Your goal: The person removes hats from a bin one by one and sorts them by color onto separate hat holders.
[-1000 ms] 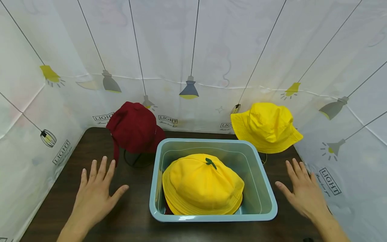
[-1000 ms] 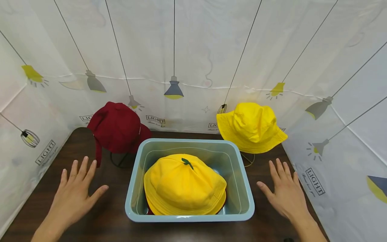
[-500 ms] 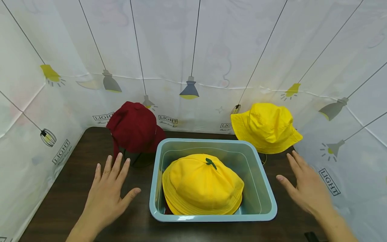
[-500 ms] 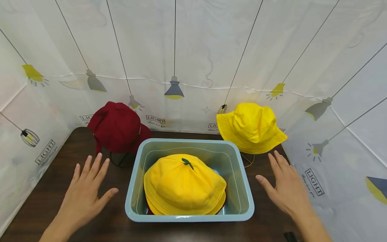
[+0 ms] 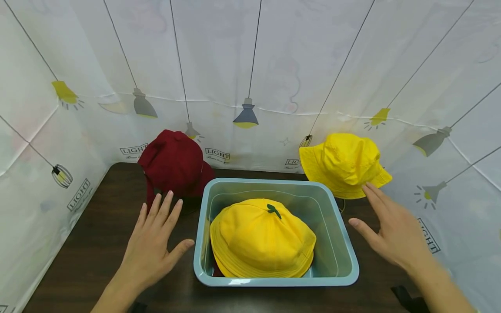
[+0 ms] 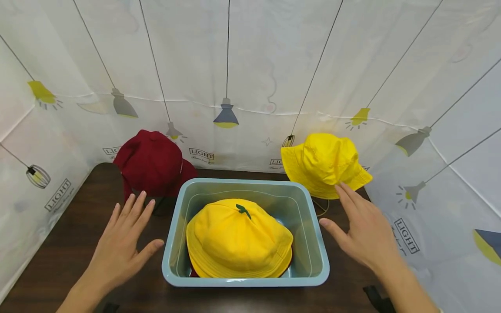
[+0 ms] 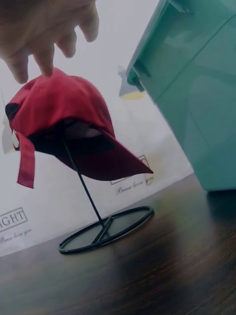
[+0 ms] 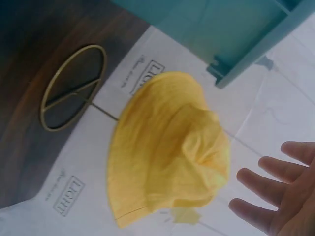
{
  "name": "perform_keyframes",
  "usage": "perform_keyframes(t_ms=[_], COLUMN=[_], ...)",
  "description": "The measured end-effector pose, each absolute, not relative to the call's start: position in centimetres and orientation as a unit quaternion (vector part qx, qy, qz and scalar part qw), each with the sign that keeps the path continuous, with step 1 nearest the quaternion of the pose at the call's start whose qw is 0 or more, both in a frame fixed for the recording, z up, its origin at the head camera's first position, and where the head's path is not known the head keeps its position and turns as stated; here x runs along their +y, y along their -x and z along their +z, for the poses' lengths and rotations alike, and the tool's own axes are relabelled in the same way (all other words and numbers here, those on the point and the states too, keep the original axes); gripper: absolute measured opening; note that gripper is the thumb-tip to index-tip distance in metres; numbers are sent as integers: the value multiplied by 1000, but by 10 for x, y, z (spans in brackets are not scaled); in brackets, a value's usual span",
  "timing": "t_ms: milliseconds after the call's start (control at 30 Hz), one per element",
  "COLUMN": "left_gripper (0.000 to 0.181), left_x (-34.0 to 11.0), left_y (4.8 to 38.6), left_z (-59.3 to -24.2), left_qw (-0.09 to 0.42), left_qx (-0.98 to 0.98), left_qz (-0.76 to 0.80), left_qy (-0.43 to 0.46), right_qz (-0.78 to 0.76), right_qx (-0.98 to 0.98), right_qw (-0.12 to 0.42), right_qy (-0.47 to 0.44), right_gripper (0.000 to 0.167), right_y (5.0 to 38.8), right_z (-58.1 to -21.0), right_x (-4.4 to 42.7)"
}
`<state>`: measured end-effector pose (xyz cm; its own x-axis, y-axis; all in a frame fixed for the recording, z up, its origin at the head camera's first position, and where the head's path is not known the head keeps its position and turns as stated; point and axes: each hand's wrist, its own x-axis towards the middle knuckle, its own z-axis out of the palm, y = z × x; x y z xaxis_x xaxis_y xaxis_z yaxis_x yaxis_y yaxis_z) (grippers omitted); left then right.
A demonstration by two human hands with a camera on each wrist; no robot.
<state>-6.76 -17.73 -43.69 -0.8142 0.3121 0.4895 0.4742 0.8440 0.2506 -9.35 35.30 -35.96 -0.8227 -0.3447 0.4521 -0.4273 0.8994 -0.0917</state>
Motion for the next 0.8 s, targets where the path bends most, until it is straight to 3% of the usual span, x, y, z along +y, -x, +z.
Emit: perform_keyframes(t_ms=[533, 800], left_gripper=[82, 83], left_x=[-164, -163], left_y=[77, 82], left_z=[-437, -435], left_qw=[224, 198], left_qx=[-920, -915], left_qz=[-211, -229], left_qy=[242, 265], right_qz=[62, 74], right_qx=[-949, -941], right_qw=[186, 163], right_qy=[-246, -288], right_gripper=[88, 85], right_y=[105, 113], right_z=[-317, -305], right_x=[309, 287])
